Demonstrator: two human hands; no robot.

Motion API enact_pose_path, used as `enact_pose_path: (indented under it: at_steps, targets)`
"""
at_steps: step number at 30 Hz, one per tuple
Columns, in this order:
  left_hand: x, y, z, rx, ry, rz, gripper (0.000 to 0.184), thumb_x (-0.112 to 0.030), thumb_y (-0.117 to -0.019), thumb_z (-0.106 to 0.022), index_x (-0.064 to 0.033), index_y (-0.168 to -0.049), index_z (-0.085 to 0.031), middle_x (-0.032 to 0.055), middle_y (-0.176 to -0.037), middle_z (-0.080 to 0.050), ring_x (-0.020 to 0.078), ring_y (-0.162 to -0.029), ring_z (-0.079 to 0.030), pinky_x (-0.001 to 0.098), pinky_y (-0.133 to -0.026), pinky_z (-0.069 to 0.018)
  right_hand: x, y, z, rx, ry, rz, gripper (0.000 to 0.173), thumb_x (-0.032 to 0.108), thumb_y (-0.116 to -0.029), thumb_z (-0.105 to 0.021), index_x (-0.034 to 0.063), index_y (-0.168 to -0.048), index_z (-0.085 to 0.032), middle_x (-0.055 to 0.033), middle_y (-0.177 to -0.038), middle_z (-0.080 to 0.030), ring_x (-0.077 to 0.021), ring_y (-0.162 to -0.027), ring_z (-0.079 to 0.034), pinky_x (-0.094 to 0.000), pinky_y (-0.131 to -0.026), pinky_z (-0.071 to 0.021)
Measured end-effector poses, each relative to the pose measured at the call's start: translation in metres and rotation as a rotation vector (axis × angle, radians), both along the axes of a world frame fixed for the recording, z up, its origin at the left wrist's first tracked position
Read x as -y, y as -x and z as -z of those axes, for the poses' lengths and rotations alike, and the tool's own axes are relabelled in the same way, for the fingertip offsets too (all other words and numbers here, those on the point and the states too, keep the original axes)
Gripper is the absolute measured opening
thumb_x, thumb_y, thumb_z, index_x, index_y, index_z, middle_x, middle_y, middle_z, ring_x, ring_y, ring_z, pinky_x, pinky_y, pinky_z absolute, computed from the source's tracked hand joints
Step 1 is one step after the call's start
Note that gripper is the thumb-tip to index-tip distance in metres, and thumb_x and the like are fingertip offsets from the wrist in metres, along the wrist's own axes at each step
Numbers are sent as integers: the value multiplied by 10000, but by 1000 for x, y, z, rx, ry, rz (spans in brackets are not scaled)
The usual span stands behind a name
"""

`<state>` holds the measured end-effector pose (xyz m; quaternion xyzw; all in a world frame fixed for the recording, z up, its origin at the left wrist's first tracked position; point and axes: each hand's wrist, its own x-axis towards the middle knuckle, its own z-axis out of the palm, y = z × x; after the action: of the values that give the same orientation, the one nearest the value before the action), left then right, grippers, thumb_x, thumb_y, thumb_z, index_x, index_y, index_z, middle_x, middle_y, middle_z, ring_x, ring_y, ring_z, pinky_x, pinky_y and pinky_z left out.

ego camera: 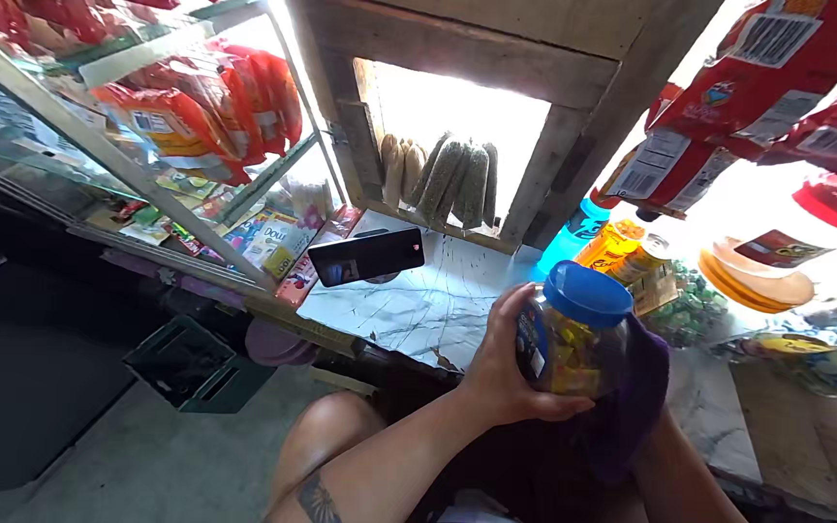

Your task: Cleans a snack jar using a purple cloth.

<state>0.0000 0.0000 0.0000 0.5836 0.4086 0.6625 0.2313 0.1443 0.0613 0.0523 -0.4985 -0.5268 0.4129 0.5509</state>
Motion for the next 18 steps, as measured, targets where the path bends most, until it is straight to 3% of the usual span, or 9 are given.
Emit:
enact_pose_path:
  at_steps: [2, 3, 4, 7, 9, 12, 15, 16, 18]
  targets:
    - [0, 3, -2, 45, 86, -47, 1204, -497, -647, -914, -16, -1550, -279, 256, -1475, -430, 183, -1232, -581, 314, -992, -535, 19, -19, 11, 13, -11, -382, 381, 365, -1073, -468, 40, -1237, -581, 125, -1008, -671, 89, -930, -612, -121, -852, -518]
    - [0, 5, -3, 61, 130, -69, 1210, -481, -641, -913, -17, -1553, -268, 254, -1479, -424, 169, -1217, -586, 301, -971, -537, 24, -28, 17, 24, 12, -549, 488, 488, -1036, -483, 110, -1345, -497, 198, -1103, -674, 123, -1021, -604, -122, -921, -506]
    - [1, 5, -5, 69, 167, -90, 1217, -471, -637, -910, -14, -1556, -256, 256, -1484, -419, 163, -1205, -587, 295, -955, -534, 27, -31, 23, 28, -3, -629, 560, 512, -1024, -493, 118, -1413, -409, 200, -1167, -666, 119, -1067, -599, -140, -956, -504]
    - [1, 3, -3, 48, 182, -124, 1230, -468, -644, -900, -1, -1559, -224, 271, -1482, -410, 172, -1202, -592, 299, -957, -540, 32, -27, 38, 74, -153, -629, 794, 406, -1057, -503, -59, -1550, -89, 13, -1400, -564, 45, -1215, -566, -199, -1059, -489]
    - [3, -1, 0, 14, 154, -132, 1229, -462, -650, -897, 18, -1553, -215, 296, -1472, -410, 195, -1206, -592, 311, -965, -536, 32, -26, 41, 66, -219, -577, 845, 418, -1050, -510, -95, -1545, -56, -22, -1435, -534, 39, -1236, -556, -194, -1060, -490]
    - [4, -5, 0, -51, 109, -121, 1223, -424, -623, -923, 30, -1534, -245, 305, -1469, -411, 225, -1222, -590, 328, -961, -545, 31, -30, 40, -15, -214, -533, 727, 525, -1032, -483, 53, -1524, -230, 119, -1301, -612, 54, -1142, -602, -186, -994, -527]
    - [5, -5, 1, -112, 45, -33, 1222, -421, -595, -951, 27, -1518, -288, 300, -1496, -395, 279, -1325, -526, 379, -1059, -506, 34, -34, 22, -177, 11, -452, 356, 626, -959, -510, 339, -1137, -624, 207, -966, -713, 74, -902, -663, -149, -789, -562]
    - [5, -6, 2, -122, 22, 3, 1219, -441, -604, -947, 39, -1513, -292, 307, -1497, -392, 290, -1343, -512, 389, -1084, -492, 34, -34, 14, -210, 75, -427, 310, 581, -997, -502, 321, -1022, -668, 173, -878, -710, 67, -823, -659, -141, -719, -556]
    - [6, -7, 4, -116, -1, 87, 1210, -508, -652, -910, 52, -1518, -277, 313, -1499, -382, 286, -1337, -516, 382, -1076, -497, 30, -31, -4, -201, 143, -352, 299, 336, -1084, -381, 248, -959, -637, 138, -816, -681, 79, -756, -628, -107, -673, -528]
